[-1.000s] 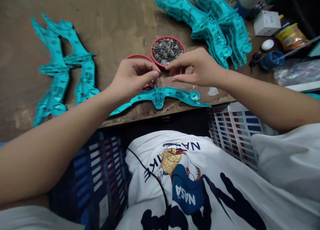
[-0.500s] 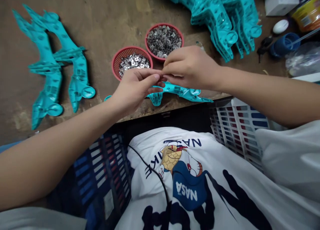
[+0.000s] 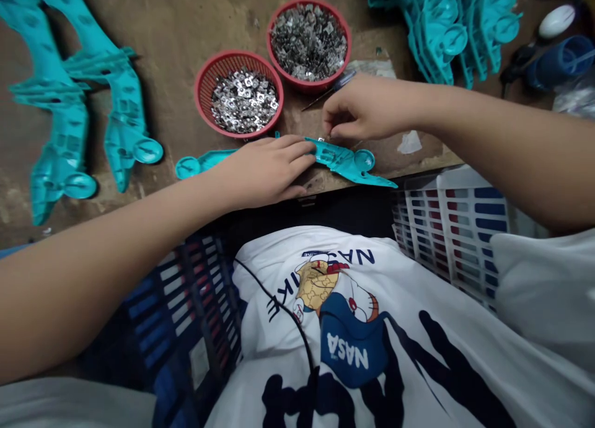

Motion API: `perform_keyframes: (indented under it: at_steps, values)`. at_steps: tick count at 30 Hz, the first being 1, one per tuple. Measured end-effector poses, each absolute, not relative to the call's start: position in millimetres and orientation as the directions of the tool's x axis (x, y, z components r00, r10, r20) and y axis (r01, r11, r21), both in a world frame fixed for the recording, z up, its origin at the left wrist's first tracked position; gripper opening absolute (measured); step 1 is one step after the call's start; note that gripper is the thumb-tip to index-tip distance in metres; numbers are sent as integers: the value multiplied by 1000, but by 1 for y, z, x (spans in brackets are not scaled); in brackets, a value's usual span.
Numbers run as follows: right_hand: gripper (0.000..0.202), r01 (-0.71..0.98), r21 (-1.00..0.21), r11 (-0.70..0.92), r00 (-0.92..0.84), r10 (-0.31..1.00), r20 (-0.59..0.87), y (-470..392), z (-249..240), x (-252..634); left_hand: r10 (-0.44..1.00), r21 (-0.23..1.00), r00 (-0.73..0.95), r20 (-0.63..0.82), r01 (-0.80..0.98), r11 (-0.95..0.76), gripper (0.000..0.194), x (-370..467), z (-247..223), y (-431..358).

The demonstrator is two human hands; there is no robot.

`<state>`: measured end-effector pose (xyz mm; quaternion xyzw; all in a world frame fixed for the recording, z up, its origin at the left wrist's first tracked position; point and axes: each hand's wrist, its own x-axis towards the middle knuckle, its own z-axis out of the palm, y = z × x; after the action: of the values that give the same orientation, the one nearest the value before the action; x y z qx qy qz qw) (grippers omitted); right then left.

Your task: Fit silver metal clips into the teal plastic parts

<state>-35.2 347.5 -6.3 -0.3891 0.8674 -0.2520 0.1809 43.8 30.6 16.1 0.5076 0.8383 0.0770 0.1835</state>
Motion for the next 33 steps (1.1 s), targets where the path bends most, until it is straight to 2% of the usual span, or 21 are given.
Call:
perform_keyframes:
  at_steps: [3, 7, 9, 18, 24, 29, 33]
  values:
    - [34, -563, -613, 554, -615, -777, -136, 341, -3, -24, 888, 322, -412, -204, 829, 458, 64, 40, 12, 27]
    - [27, -427, -636, 643, -676, -694, -248, 332, 8, -8, 903, 323, -402, -153, 843, 430, 66, 37, 4, 23]
    - [27, -410, -629, 660, -682, -680, -270, 328, 12, -4, 905, 325, -401, -141, 845, 425, 67, 37, 3, 23]
    - [43, -507, -565, 651, -635, -725, -267, 329, 17, -4, 909, 364, -402, -110, 835, 413, 64, 34, -4, 22]
    - [48, -524, -507, 684, -642, -708, -293, 323, 21, 0, 908, 397, -410, -91, 821, 410, 66, 34, -11, 22]
    - [45, -548, -404, 733, -655, -676, -337, 315, 29, 10, 906, 377, -415, -87, 828, 415, 67, 36, -9, 24]
    - [46, -619, -247, 745, -654, -664, -362, 304, 44, 21, 916, 343, -388, -106, 850, 400, 65, 36, -5, 24]
